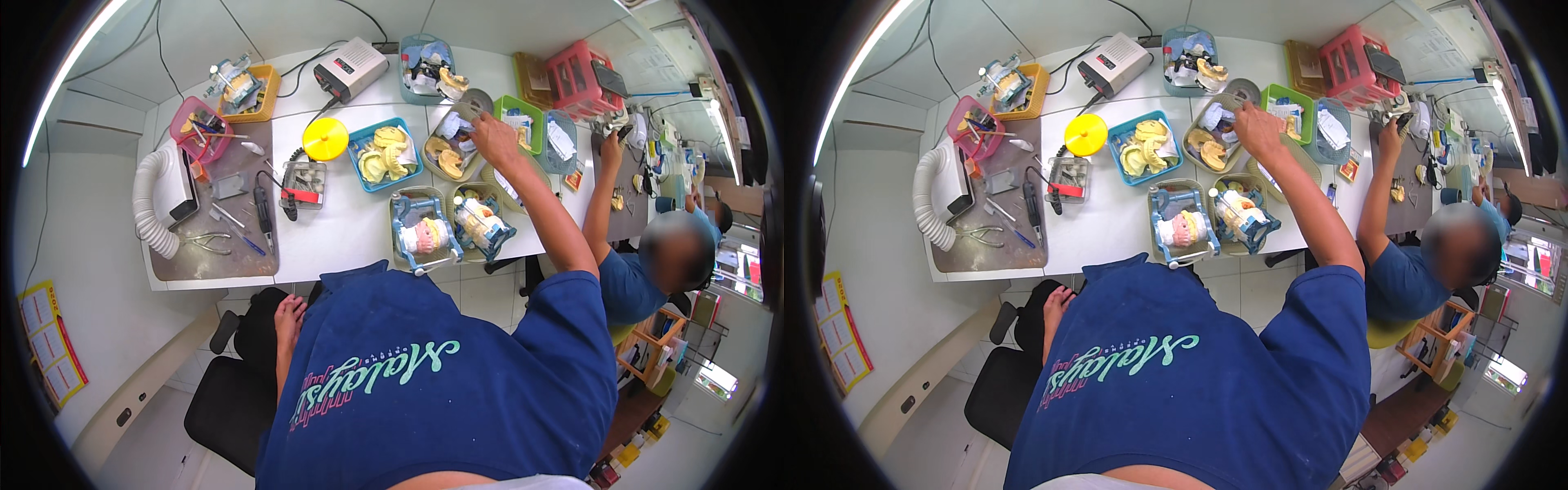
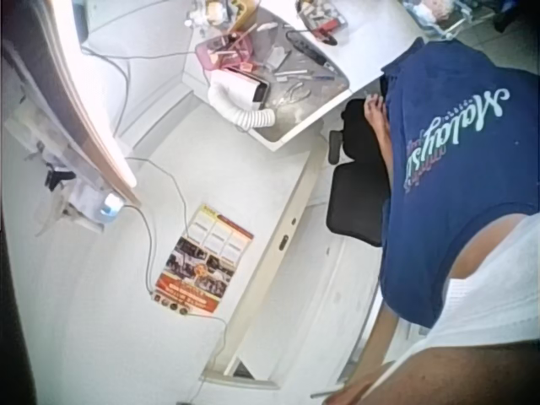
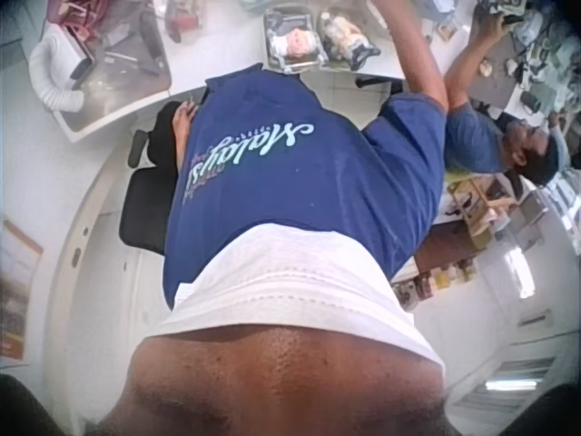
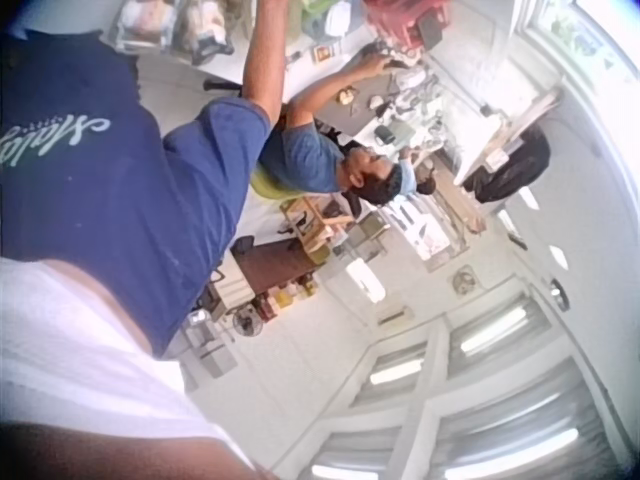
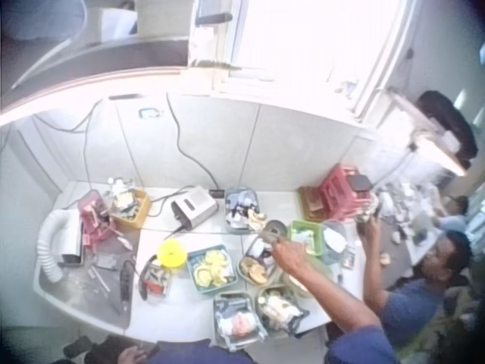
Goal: The person organizes dental materials and tools on a workbench. They handle dental models, place items into containers, and assemble a dental handpiece by inserting a metal bur into the tool. The person also moves a flexible ventilation hose and arranges various instruments on the table.
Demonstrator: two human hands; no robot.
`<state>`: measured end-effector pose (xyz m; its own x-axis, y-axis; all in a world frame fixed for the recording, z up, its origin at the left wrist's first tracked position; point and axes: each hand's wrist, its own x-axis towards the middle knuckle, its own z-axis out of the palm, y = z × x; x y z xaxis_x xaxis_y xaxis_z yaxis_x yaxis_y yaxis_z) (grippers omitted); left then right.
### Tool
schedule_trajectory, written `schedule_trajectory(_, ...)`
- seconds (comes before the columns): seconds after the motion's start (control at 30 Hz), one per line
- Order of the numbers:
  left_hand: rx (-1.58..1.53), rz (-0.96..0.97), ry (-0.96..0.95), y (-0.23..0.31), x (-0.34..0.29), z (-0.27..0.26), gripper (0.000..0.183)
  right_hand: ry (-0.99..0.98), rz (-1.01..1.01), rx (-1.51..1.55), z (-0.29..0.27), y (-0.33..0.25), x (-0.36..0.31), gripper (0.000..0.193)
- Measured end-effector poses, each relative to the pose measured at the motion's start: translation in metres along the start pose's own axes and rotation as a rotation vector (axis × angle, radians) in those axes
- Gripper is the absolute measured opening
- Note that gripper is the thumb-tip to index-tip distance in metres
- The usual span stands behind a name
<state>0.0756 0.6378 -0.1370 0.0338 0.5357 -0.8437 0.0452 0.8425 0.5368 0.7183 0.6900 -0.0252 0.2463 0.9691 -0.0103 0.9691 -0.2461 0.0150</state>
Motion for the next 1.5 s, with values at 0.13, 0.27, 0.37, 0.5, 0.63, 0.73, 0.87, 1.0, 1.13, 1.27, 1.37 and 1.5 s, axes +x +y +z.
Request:
schedule_trajectory(0.13,0.026,-0.003,0.001,0.008,-0.002,-0.001,0.041,-0.005,0.055,0.026,-0.006,-0.005,-0.001,0.017)
schedule_trajectory(0.27,0.023,-0.014,0.007,0.005,-0.004,-0.005,0.041,0.016,0.103,0.060,-0.017,-0.003,-0.007,0.018)
schedule_trajectory(0.37,0.022,-0.005,0.002,-0.006,-0.001,-0.012,0.041,0.087,0.191,0.117,-0.043,0.010,-0.006,0.020)
schedule_trajectory(0.5,0.040,0.003,-0.018,-0.014,0.007,-0.020,0.041,0.243,0.311,0.204,-0.085,0.017,-0.007,0.022)
schedule_trajectory(0.63,0.055,-0.010,-0.017,-0.006,0.008,-0.017,0.040,0.245,0.328,0.324,-0.082,0.020,-0.006,0.022)
schedule_trajectory(0.73,0.054,-0.024,-0.012,0.002,0.009,-0.013,0.040,0.106,0.242,0.279,-0.049,0.018,-0.005,0.024)
schedule_trajectory(0.87,0.032,-0.046,-0.008,0.006,0.006,-0.013,0.040,-0.026,0.232,0.184,-0.025,0.009,-0.005,0.025)
schedule_trajectory(1.0,0.024,-0.040,0.009,-0.003,0.004,-0.025,0.040,0.159,0.143,0.260,-0.026,-0.012,-0.009,0.027)
schedule_trajectory(1.13,0.032,-0.042,-0.010,-0.014,0.005,-0.026,0.040,-0.142,0.122,0.337,-0.032,-0.040,-0.006,0.029)
schedule_trajectory(1.27,0.049,-0.043,-0.023,-0.011,0.004,-0.018,0.039,-0.305,0.122,0.233,-0.014,-0.057,-0.004,0.033)
schedule_trajectory(1.37,0.022,-0.033,0.000,-0.010,0.001,-0.016,0.038,-0.306,0.143,0.216,-0.003,-0.060,-0.001,0.032)
schedule_trajectory(1.5,0.026,-0.045,0.045,-0.009,-0.003,-0.018,0.038,-0.271,0.189,0.268,0.006,-0.053,-0.001,0.028)
